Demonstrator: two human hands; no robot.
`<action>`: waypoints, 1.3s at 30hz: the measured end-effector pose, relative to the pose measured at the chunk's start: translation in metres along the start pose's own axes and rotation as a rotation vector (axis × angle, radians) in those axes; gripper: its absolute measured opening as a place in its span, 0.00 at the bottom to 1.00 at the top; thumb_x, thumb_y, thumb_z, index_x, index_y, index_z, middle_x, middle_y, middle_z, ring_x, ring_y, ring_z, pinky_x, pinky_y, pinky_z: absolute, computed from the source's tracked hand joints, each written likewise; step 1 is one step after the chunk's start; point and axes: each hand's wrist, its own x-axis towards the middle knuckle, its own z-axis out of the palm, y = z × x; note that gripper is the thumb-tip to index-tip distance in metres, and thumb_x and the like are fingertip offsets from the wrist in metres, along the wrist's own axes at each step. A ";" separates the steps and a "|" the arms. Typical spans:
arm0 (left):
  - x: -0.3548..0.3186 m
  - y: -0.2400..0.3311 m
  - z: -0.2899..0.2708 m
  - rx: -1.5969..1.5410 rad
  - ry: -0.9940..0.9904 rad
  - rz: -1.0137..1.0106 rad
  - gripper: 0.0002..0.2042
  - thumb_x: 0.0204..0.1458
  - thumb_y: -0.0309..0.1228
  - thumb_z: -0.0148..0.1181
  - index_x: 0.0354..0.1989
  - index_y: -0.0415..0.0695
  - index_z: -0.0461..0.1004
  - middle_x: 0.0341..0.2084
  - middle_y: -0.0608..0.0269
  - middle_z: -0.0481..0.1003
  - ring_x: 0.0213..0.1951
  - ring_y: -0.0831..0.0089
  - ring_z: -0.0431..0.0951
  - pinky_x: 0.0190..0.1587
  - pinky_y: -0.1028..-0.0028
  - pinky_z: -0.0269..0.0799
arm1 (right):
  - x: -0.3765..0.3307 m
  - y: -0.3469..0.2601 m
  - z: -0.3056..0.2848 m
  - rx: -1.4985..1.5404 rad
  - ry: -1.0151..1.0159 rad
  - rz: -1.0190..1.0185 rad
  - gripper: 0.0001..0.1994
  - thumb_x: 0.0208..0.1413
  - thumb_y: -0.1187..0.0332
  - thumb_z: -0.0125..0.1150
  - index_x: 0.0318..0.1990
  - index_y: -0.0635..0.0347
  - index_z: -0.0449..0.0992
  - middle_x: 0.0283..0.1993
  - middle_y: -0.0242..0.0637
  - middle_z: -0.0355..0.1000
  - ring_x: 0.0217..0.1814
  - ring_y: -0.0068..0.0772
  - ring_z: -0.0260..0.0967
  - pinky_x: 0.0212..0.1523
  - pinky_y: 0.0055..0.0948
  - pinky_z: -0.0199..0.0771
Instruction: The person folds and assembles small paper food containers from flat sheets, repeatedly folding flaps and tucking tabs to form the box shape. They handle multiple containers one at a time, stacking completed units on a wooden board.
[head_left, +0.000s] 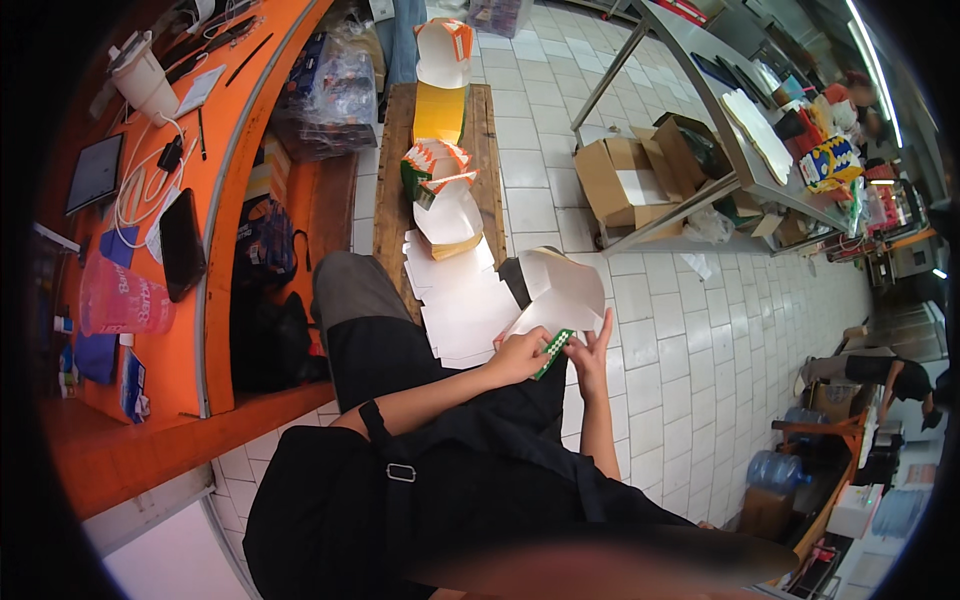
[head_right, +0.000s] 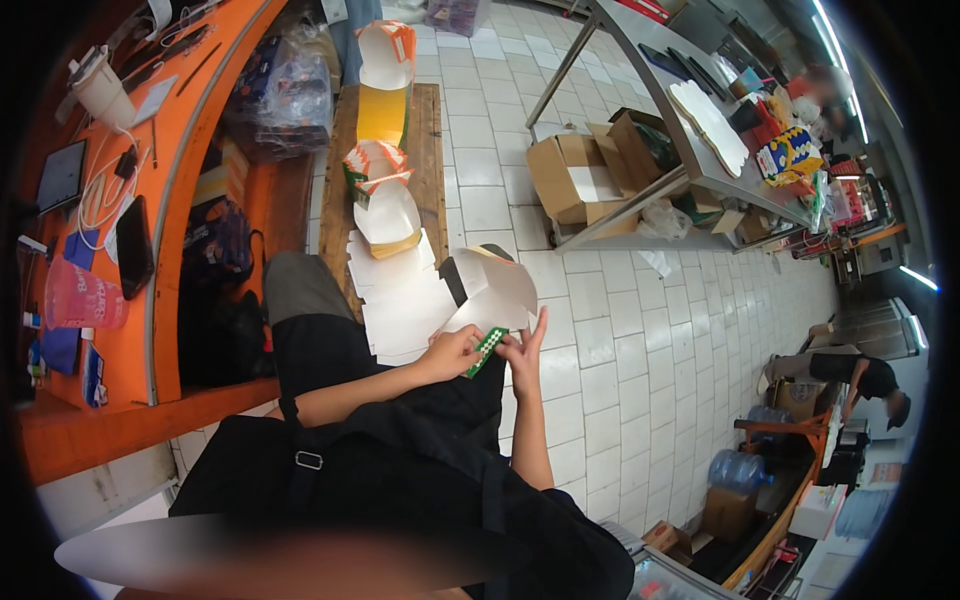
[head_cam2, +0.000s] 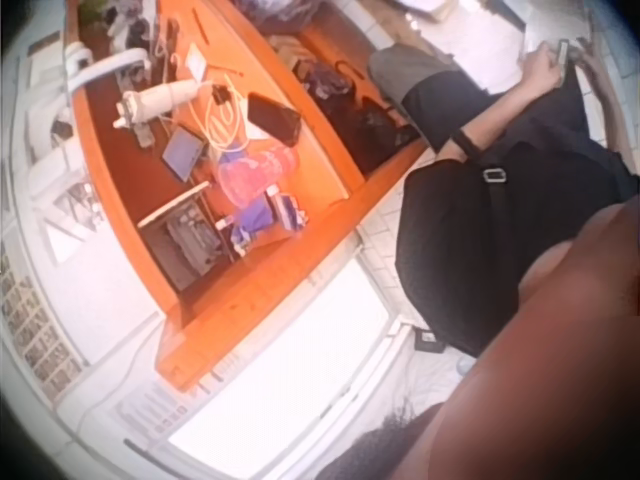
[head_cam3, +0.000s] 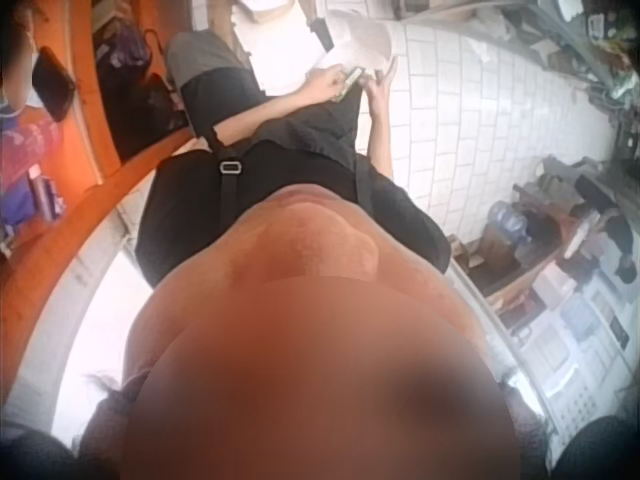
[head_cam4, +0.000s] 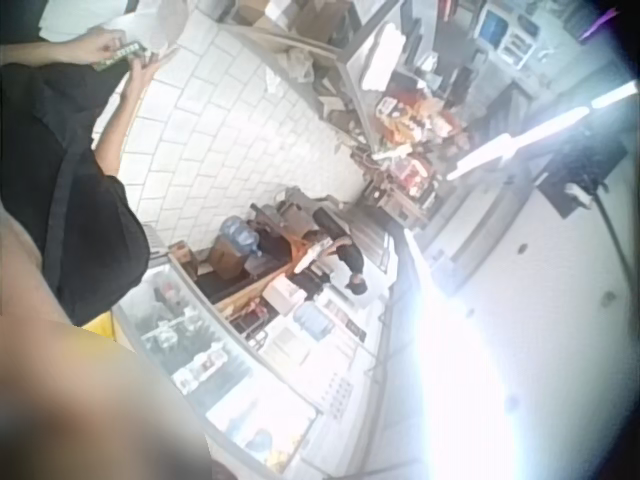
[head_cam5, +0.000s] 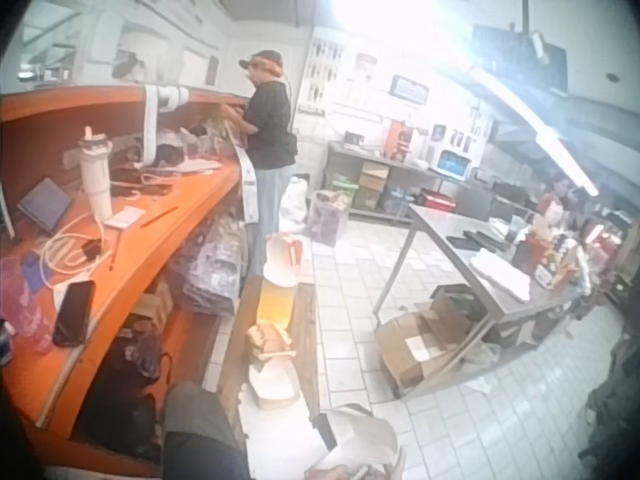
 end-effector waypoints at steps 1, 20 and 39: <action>-0.001 0.002 -0.001 0.002 -0.023 0.005 0.15 0.47 0.30 0.54 0.43 0.43 0.63 0.15 0.64 0.74 0.19 0.68 0.74 0.30 0.69 0.62 | 0.005 -0.001 -0.003 -0.061 0.099 -0.022 0.39 0.52 0.72 0.58 0.66 0.54 0.38 0.56 0.45 0.60 0.48 0.31 0.66 0.44 0.26 0.71; 0.009 0.014 -0.029 0.492 -0.078 0.544 0.09 0.46 0.32 0.59 0.37 0.52 0.72 0.26 0.65 0.68 0.31 0.67 0.73 0.34 0.67 0.71 | 0.023 -0.001 0.005 0.059 -0.010 0.376 0.11 0.62 0.61 0.45 0.40 0.59 0.66 0.31 0.34 0.70 0.25 0.29 0.73 0.26 0.21 0.75; 0.017 0.009 -0.022 -0.298 0.096 0.353 0.07 0.51 0.28 0.56 0.35 0.41 0.69 0.35 0.55 0.73 0.35 0.64 0.76 0.37 0.70 0.73 | 0.007 0.007 -0.006 0.022 -0.038 0.162 0.09 0.56 0.68 0.56 0.36 0.67 0.73 0.45 0.39 0.70 0.38 0.24 0.70 0.41 0.21 0.73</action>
